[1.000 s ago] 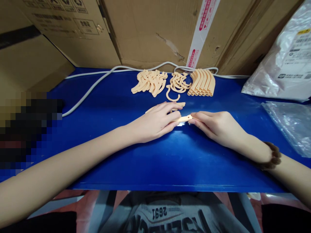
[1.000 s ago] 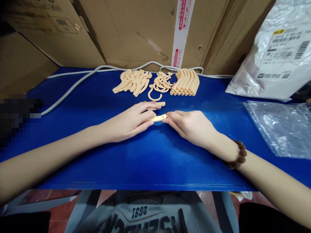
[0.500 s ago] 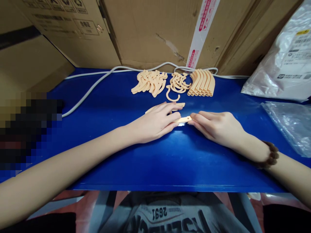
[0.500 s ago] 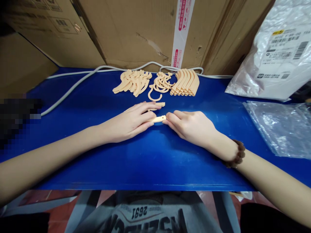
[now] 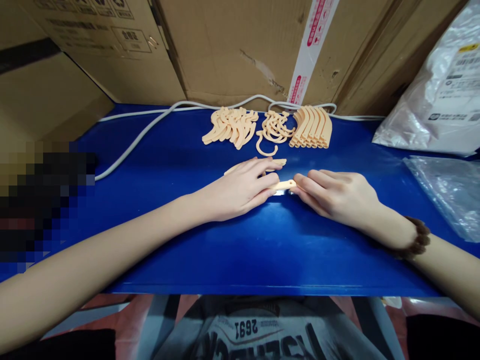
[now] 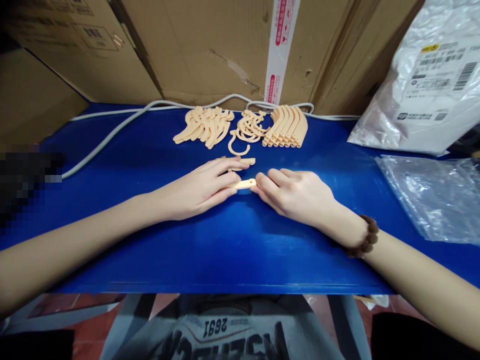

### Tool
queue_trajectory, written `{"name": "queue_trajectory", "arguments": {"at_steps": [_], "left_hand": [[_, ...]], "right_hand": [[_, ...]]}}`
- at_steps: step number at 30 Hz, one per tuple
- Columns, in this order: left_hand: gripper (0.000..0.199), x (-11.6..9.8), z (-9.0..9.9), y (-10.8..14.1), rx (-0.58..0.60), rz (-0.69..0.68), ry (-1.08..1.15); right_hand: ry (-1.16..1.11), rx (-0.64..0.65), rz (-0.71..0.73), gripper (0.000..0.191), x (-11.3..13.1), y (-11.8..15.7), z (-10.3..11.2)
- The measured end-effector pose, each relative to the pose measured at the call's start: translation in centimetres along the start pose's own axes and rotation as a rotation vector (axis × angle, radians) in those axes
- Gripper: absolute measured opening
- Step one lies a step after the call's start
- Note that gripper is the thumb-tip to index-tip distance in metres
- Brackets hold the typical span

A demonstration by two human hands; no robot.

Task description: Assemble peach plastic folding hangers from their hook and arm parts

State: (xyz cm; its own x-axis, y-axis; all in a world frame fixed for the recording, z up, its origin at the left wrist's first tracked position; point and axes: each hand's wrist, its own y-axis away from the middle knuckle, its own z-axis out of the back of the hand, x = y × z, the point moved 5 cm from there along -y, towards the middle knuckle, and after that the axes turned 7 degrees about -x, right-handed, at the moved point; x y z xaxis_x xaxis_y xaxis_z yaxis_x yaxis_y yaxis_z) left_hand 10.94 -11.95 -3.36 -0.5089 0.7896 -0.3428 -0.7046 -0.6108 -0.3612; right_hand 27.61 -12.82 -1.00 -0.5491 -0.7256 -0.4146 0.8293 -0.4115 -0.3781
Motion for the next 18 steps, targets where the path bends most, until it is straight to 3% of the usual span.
{"name": "queue_trajectory", "arguments": {"at_steps": [18], "left_hand": [[0.029,0.04,-0.19,0.05,0.014,-0.020,-0.017]], "right_hand": [[-0.052,0.006,-0.008,0.035,-0.08,0.15,-0.15]]}}
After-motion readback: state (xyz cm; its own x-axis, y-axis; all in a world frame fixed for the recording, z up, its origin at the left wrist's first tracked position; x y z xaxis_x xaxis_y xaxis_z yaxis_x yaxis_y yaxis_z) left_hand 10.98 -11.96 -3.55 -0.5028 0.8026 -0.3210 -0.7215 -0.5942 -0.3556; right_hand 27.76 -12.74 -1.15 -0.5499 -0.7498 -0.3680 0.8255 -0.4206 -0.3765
